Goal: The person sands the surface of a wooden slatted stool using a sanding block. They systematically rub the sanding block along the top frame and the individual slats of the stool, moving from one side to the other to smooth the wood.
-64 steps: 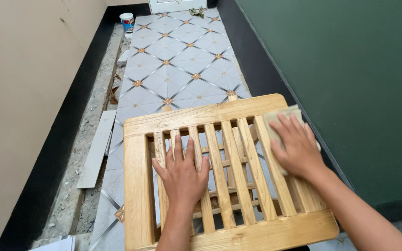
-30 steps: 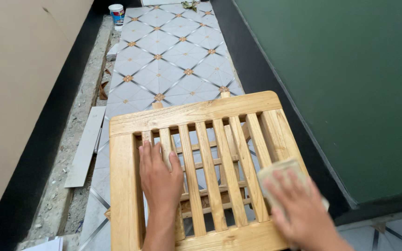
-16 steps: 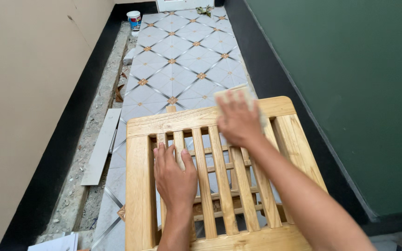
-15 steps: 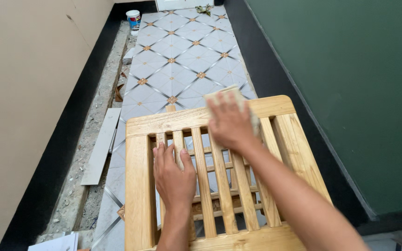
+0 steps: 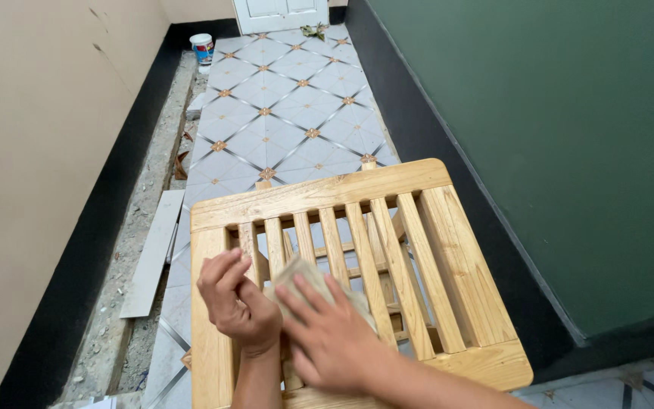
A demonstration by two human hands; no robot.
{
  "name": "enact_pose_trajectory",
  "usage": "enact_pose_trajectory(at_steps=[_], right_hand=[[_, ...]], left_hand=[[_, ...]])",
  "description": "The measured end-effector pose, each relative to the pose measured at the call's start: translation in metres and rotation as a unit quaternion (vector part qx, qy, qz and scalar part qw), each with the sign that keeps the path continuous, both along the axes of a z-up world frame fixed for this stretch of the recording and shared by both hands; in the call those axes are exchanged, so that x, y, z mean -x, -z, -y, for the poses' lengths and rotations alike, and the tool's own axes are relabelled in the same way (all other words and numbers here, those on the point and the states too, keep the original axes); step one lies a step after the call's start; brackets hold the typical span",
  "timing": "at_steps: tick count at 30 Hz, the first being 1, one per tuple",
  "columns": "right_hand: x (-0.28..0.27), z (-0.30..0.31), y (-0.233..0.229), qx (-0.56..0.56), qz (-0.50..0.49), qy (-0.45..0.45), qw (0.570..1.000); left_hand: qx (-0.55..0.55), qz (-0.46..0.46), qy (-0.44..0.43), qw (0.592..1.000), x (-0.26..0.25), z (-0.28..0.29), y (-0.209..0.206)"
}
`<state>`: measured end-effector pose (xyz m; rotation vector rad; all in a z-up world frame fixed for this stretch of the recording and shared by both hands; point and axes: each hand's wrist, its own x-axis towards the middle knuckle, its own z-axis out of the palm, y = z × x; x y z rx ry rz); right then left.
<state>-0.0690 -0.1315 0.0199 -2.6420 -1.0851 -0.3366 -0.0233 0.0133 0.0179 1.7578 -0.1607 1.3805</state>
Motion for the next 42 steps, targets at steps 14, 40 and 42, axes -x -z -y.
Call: enact_pose_trajectory(at_steps=[14,40,42], right_hand=[[0.067,0.181,0.057,0.072,0.107,0.202,0.971],[-0.118,0.157,-0.022,0.044,-0.043,0.3,0.952],[-0.085,0.155,-0.014,0.051,-0.019,0.278,0.959]], left_hand=[[-0.197,-0.298,0.07,0.931,-0.016,0.028,0.018],[-0.318,-0.394,0.039,0.861,-0.019,0.03,0.022],[-0.315,-0.396,0.04,0.861,-0.018,0.03,0.021]])
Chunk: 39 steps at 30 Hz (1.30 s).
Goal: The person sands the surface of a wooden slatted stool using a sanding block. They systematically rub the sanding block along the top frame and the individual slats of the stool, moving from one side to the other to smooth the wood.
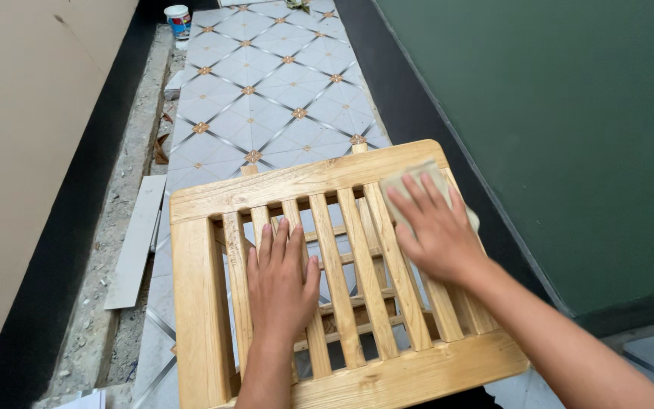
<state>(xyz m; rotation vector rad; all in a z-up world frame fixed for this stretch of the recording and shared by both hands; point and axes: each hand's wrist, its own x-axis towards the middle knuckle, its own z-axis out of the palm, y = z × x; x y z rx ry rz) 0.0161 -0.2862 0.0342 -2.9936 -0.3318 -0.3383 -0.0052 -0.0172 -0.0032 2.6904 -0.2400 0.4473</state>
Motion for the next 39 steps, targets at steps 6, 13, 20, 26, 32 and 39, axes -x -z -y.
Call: enact_pose_trajectory(at_steps=[6,13,20,26,32,39], right_hand=[[0.104,0.009,0.018,0.008,0.049,-0.054,0.997],[0.184,0.029,0.058,0.02,0.114,-0.093,0.989],[0.165,0.048,0.058,0.027,0.077,-0.041,0.996],[0.044,0.049,0.021,-0.014,-0.031,0.067,0.997],[-0.067,0.018,-0.016,-0.121,-0.048,0.152,0.98],[-0.102,-0.056,-0.033,-0.046,-0.089,0.07,0.993]], left_hand=[[0.021,0.007,0.004,1.0,0.0,0.0,-0.001],[0.031,0.025,0.004,0.999,0.003,-0.002,-0.003],[0.064,0.018,-0.003,0.998,0.001,-0.001,0.001],[0.053,0.019,-0.008,0.998,-0.001,0.0,0.003],[0.028,0.003,-0.013,1.0,-0.002,0.001,0.0],[0.062,0.022,-0.016,0.998,0.0,0.001,-0.002]])
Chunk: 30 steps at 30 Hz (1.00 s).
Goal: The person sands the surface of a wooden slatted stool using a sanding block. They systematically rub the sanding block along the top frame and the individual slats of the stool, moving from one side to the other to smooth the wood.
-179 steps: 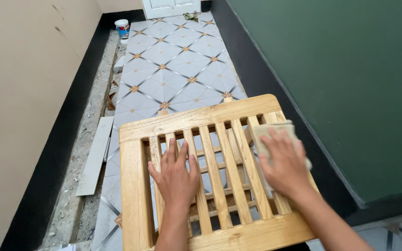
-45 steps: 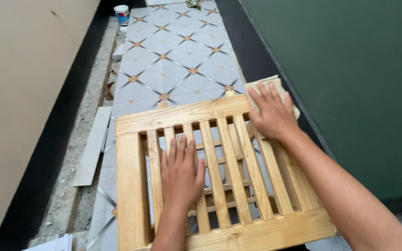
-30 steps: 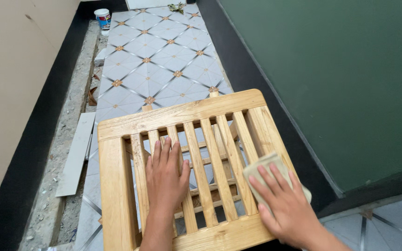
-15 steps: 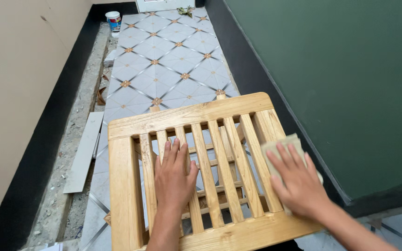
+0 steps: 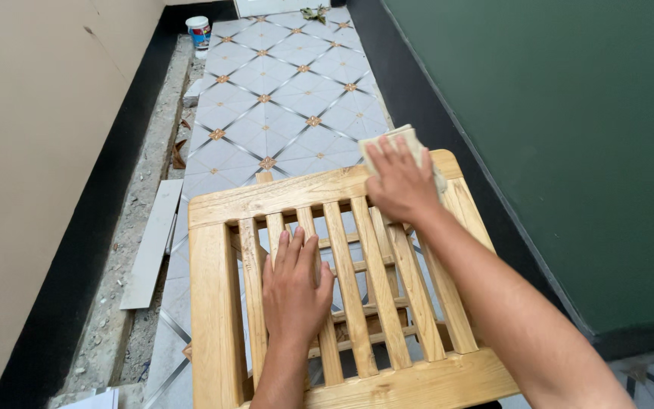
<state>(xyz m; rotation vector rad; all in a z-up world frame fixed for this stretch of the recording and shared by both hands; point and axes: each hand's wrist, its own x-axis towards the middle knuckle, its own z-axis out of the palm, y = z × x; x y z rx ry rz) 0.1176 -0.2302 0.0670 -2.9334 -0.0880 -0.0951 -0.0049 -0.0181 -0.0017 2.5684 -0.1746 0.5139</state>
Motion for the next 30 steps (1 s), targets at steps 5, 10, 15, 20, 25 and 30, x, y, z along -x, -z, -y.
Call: enact_pose_trajectory(at_steps=[5,10,15,20,25,30], right_hand=[[0.054,-0.022,0.007,0.028,0.039,-0.065,0.997],[0.136,-0.013,0.029,0.043,0.061,-0.12,0.99],[0.239,0.012,0.073,0.044,0.159,-0.201,0.966],[0.278,0.028,0.118,0.106,0.256,-0.231,0.933],[0.251,0.013,0.095,0.076,0.206,-0.203,0.954],[0.128,-0.015,0.049,0.031,0.079,-0.093,0.992]], left_hand=[[0.033,0.003,0.001,0.999,0.002,0.0,-0.004],[0.055,0.008,0.004,0.998,0.002,-0.001,-0.007],[0.068,0.015,0.006,0.998,0.003,-0.002,-0.006],[0.071,0.02,0.002,0.997,0.003,-0.002,-0.006],[0.071,0.031,0.018,0.997,0.002,-0.002,-0.008],[0.087,0.025,0.024,0.996,0.008,-0.003,-0.003]])
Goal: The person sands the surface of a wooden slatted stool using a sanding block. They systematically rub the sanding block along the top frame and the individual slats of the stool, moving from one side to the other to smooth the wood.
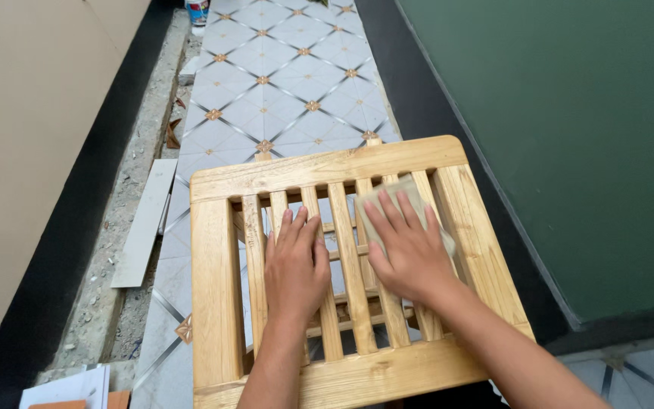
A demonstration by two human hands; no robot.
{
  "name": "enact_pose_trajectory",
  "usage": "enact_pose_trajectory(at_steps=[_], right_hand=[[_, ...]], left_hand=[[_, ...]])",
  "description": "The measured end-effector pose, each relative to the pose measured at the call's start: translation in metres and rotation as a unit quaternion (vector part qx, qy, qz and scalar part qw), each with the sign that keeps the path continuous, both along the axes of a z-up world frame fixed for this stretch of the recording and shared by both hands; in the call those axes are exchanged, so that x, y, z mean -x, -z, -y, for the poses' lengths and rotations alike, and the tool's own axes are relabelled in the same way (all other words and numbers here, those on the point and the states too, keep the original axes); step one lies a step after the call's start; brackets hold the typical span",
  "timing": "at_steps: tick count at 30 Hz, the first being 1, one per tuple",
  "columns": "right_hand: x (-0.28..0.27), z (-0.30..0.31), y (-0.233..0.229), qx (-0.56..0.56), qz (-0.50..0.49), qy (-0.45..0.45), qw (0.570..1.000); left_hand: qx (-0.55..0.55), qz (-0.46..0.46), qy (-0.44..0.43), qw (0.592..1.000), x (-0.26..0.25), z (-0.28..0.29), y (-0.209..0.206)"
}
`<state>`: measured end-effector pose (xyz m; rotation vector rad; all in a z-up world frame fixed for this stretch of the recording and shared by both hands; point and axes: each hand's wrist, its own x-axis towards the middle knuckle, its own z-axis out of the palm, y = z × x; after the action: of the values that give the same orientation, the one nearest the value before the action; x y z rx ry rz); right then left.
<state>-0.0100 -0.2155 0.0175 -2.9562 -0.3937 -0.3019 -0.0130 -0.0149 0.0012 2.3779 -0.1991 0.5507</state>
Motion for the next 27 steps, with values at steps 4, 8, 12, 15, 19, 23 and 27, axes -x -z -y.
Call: enact_pose_trajectory(at_steps=[4,8,12,15,19,23,27], right_hand=[[-0.005,-0.008,-0.022,-0.001,-0.008,0.007,1.0],[0.029,0.0,-0.002,-0.001,0.03,-0.047,0.998],[0.112,0.021,0.026,0.022,0.114,-0.162,0.98],[0.12,0.028,0.037,0.056,0.097,-0.157,0.981],[0.09,0.024,0.018,0.032,0.082,-0.133,0.987],[0.027,0.011,0.004,0.01,0.023,-0.014,1.0],[0.076,0.015,0.015,0.04,0.081,-0.059,0.994]], left_hand=[[0.002,0.01,-0.006,1.0,-0.005,-0.002,-0.01],[0.005,-0.005,-0.01,1.0,-0.004,0.0,-0.007],[0.001,-0.01,-0.008,1.0,-0.009,0.0,-0.005],[-0.014,-0.019,-0.014,1.0,-0.007,0.001,-0.002],[-0.057,0.001,-0.016,0.998,-0.01,0.002,-0.002],[-0.054,0.009,-0.03,0.998,-0.009,0.001,0.006],[-0.061,-0.001,-0.026,0.998,-0.011,0.002,0.004]])
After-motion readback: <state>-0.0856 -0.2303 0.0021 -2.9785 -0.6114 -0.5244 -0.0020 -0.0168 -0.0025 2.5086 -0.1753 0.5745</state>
